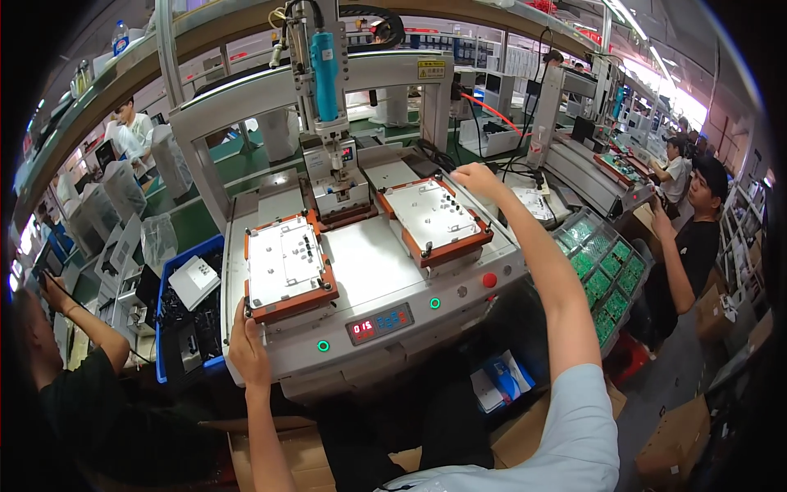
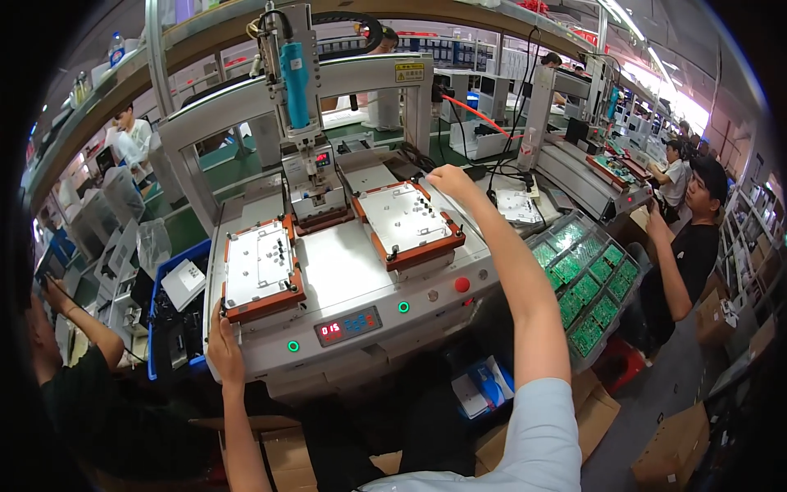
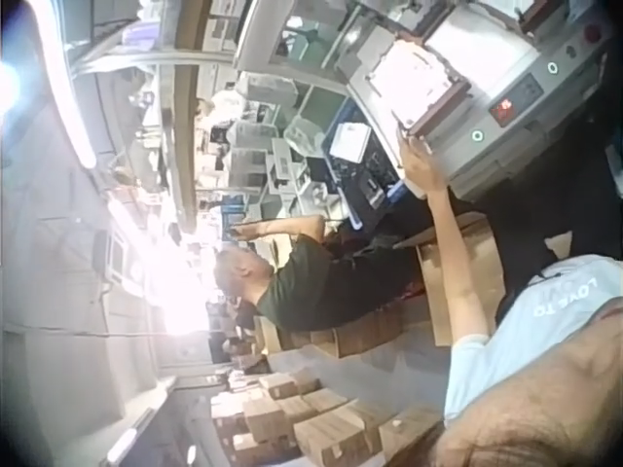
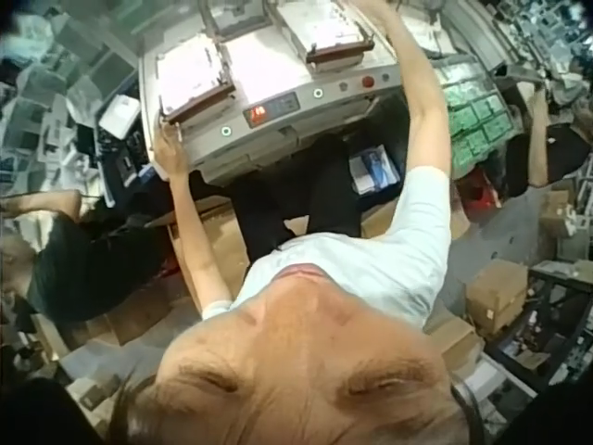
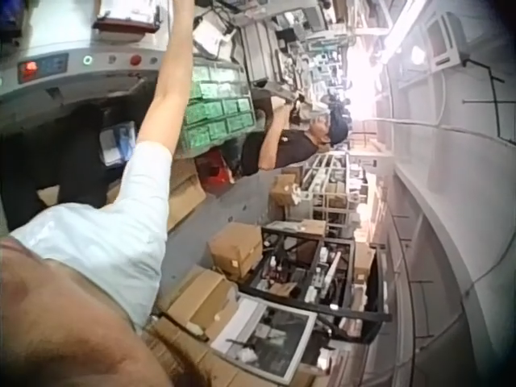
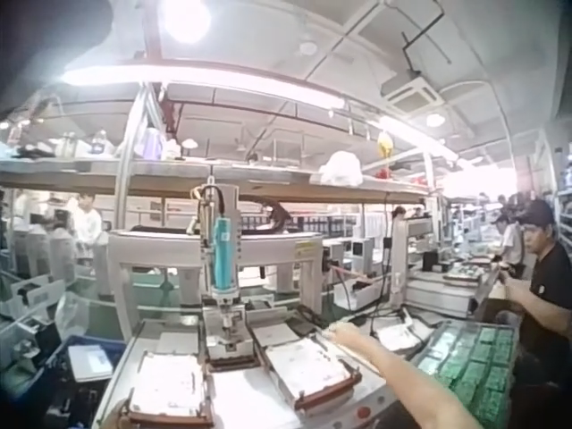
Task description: Operating a semi-automated assembly machine to process electronic housings and packaging them into boxes.
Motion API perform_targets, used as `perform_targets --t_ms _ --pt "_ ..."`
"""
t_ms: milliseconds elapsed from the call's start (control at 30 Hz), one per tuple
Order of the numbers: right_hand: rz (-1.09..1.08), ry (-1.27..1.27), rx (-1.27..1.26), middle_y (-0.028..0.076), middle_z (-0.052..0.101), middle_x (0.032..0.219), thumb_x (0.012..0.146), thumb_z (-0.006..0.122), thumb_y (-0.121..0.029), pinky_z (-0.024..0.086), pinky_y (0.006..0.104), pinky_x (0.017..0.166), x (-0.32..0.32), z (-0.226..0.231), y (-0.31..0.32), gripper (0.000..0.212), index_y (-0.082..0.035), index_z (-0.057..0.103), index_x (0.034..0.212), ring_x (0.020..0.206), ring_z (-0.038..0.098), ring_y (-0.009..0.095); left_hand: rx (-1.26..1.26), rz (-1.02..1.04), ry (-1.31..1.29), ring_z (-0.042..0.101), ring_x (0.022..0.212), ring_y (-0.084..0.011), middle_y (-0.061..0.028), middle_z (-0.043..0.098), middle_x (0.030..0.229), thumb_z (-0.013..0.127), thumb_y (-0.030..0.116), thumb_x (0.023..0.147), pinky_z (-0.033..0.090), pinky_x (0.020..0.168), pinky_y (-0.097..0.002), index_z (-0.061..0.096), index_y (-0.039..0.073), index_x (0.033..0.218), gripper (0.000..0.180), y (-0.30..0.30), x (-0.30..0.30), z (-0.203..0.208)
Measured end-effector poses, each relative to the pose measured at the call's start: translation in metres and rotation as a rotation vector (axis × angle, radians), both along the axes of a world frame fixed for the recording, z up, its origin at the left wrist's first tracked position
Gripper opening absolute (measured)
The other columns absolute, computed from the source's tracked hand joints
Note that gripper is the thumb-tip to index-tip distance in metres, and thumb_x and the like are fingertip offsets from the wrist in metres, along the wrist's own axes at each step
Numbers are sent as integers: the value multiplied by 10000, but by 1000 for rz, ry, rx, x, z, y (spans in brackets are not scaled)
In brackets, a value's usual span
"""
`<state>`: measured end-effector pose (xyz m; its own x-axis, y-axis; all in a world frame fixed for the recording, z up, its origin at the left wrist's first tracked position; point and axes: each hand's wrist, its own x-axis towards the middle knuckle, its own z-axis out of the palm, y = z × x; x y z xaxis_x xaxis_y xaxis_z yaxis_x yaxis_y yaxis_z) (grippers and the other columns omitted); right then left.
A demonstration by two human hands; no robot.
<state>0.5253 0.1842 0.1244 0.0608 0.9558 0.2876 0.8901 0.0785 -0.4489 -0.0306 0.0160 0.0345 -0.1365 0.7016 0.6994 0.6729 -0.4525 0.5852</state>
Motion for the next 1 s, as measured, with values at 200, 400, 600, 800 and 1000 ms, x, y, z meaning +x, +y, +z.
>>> perform_targets --t_ms 200,400,600,800,1000 --pt "297 605 -144 38 684 1168 1000 592 -356 476 311 890 5 -22 26 387 -122 665 1299 1025 607 138 -2 39 24 665 956 -263 -178 685 1108 405 371 1071 506 825 -350 572 4 1347 489 1 -1 2" --pt "447 952 -209 4 676 1131 1008 585 -375 495 263 890 -1 -41 27 383 -128 630 1299 1036 609 95 -51 28 -16 654 911 -222 -163 682 1043 428 371 1066 506 806 -338 571 7 1352 485 -1 3 1" --pt "426 778 -167 -4 675 1070 979 641 -341 443 264 912 3 -33 37 291 -124 680 1169 1042 588 99 -80 20 -45 655 1091 -290 -207 662 1217 428 395 1065 494 899 -353 573 9 1346 500 1 1 -2" --pt "407 692 -85 25 683 1124 971 640 -377 455 279 891 -2 -28 30 365 -77 681 1175 1045 603 117 -107 20 -30 640 1116 -308 -209 648 1246 408 382 1071 483 927 -366 555 -3 1357 501 1 -1 -4" --pt "75 716 190 32 705 978 986 589 -423 478 256 744 -6 -40 -49 395 -48 680 1069 854 648 111 -93 0 -29 622 1162 -327 -216 627 1288 411 351 1073 473 959 -375 536 -3 1371 480 3 -4 -7"
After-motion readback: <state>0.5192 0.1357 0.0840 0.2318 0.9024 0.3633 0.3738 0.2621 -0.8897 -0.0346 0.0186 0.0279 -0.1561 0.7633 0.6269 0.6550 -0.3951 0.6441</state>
